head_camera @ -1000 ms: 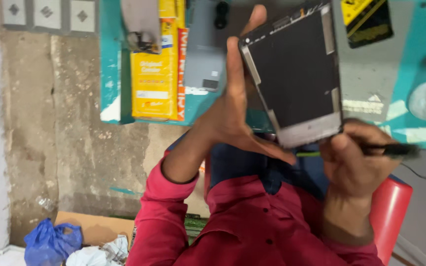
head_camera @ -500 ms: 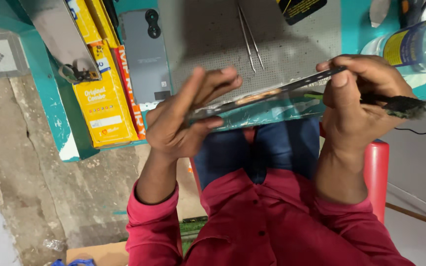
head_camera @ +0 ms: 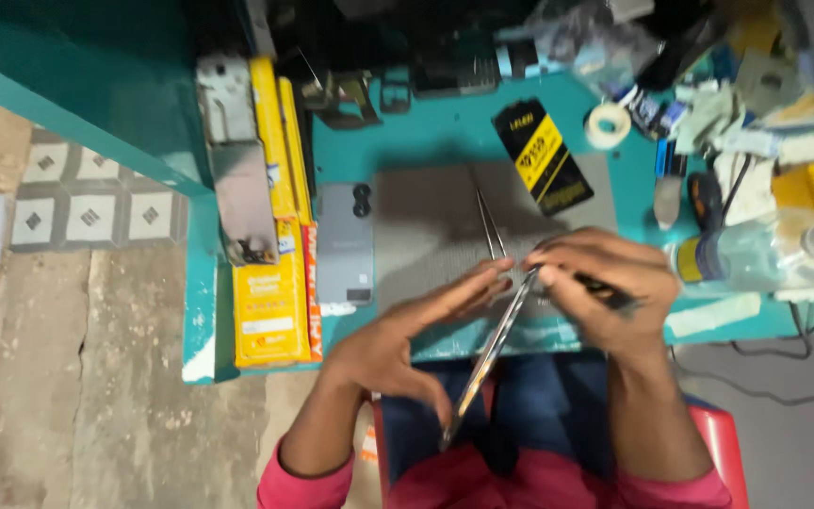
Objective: The person cleans the edges and screen of a disassembled smartphone using a spray bottle, a brush, and tweezers. They repeatedly spray liquid onto the device and scrub the seams to remove residue.
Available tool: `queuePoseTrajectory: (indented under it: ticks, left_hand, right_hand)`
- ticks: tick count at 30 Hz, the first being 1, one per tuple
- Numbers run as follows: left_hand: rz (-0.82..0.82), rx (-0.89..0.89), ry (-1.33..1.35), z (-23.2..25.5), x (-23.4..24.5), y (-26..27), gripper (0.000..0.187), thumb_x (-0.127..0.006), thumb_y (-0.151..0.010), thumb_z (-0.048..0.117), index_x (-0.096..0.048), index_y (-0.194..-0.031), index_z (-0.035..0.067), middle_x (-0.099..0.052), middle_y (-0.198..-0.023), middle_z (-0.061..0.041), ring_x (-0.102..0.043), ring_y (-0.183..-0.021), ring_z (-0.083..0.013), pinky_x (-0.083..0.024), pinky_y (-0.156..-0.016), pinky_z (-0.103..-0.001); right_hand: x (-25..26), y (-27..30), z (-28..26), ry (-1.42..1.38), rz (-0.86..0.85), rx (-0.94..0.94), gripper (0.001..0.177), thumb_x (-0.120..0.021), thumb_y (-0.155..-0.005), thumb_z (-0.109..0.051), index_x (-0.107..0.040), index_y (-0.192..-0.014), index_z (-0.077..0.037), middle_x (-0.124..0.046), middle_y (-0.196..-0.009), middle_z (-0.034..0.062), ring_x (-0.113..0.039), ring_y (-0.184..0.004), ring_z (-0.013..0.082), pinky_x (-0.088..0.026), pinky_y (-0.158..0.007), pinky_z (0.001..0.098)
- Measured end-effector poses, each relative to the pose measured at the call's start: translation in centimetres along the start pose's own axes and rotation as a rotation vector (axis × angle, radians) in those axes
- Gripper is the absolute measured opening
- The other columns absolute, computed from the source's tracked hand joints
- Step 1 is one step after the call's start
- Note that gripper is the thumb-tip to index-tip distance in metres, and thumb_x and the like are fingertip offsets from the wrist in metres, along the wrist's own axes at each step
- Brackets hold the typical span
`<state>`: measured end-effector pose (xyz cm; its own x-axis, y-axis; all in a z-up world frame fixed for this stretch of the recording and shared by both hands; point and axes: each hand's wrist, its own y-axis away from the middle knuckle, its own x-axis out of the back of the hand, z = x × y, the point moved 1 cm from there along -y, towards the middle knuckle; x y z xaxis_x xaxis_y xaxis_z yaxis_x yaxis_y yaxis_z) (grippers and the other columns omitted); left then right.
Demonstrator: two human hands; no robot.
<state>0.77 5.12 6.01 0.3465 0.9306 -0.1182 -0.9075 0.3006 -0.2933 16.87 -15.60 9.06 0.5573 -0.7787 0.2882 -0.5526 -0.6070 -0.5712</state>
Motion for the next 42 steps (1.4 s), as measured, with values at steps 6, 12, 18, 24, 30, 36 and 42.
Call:
queuePoseTrajectory:
  ticks: [6,12,18,24,30,36,42]
  left_hand:
    - [-0.025,0.042,0.008,-3.0,0.2,0.8,0.159,-0.101,-0.059,0.030,0.009,-0.171,0.005,-0.013,-0.181,-0.020,-0.020,-0.169,-0.0304,-0.020,-0.139,-0.043]
    - [-0.041,-0.012,-0.192,-1.8,0.8,1.7,0.178,-0.102,-0.038,0.033,0.013,-0.170,0.001,-0.011,-0.177,-0.026,-0.021,-0.165,-0.0292,-0.022,-0.139,-0.041]
    - [0.041,0.031,-0.269,-1.0,-0.2,1.2,0.178,-0.103,-0.046,0.039,0.024,-0.164,-0.002,-0.001,-0.178,-0.030,-0.009,-0.169,-0.0339,-0.015,-0.142,-0.042]
    - [0.159,0.021,-0.565,-1.3,-0.2,0.3,0.174,-0.101,-0.049,0.048,0.015,-0.167,-0.003,-0.005,-0.176,-0.032,-0.010,-0.169,-0.0406,-0.018,-0.138,-0.043]
    - [0.332,-0.050,-0.728,-2.6,0.9,-0.1,0.167,-0.103,-0.051,0.047,0.010,-0.168,0.004,-0.013,-0.172,-0.025,-0.015,-0.163,-0.0413,-0.020,-0.138,-0.047]
    - [0.429,-0.188,-0.659,-3.4,1.2,-0.5,0.166,-0.107,-0.049,0.050,0.001,-0.169,0.015,-0.014,-0.168,-0.019,-0.023,-0.159,-0.0348,-0.024,-0.130,-0.044]
    - [0.515,-0.183,-0.499,-5.0,1.2,-0.3,0.165,-0.108,-0.045,0.043,-0.001,-0.167,0.014,-0.012,-0.169,-0.016,-0.019,-0.157,-0.0298,-0.023,-0.130,-0.042]
  right_hand:
    - [-2.3,-1.9,-0.5,0.001,-0.131,-0.035,0.016,-0.079,-0.085,0.001,-0.077,-0.101,0.001,-0.077,-0.093,0.0126,-0.073,-0.076,0.0152,-0.054,-0.062,0.0247]
    - [-2.8,-2.8,-0.5,-0.008,-0.193,-0.019,0.016,-0.079,-0.087,-0.002,-0.077,-0.102,0.001,-0.077,-0.094,0.0121,-0.073,-0.077,0.0158,-0.055,-0.064,0.0254]
    - [-4.1,-3.5,-0.2,0.048,-0.143,0.008,0.016,-0.079,-0.089,-0.002,-0.076,-0.104,0.002,-0.076,-0.095,0.0122,-0.074,-0.081,0.0171,-0.058,-0.069,0.0269]
    - [-4.6,-4.2,-0.7,0.164,-0.143,-0.112,0.026,-0.079,-0.088,-0.006,-0.075,-0.113,0.001,-0.077,-0.104,0.0130,-0.072,-0.081,0.0162,-0.055,-0.065,0.0265]
    - [-1.4,-3.4,2.4,0.630,-0.070,-0.217,0.068,-0.083,-0.089,-0.009,-0.048,-0.145,0.007,-0.066,-0.124,0.0278,-0.064,-0.099,0.0401,-0.052,-0.084,0.0427]
    - [1.4,-1.7,8.2,0.719,-0.090,-0.290,0.071,-0.073,-0.103,-0.002,-0.031,-0.160,0.009,-0.053,-0.145,0.0315,-0.051,-0.137,0.0470,-0.043,-0.117,0.0494]
    - [0.1,-1.3,7.5,0.890,-0.037,-0.079,0.052,-0.076,-0.099,-0.003,-0.052,-0.145,0.003,-0.058,-0.138,0.0239,-0.051,-0.131,0.0424,-0.039,-0.110,0.0511]
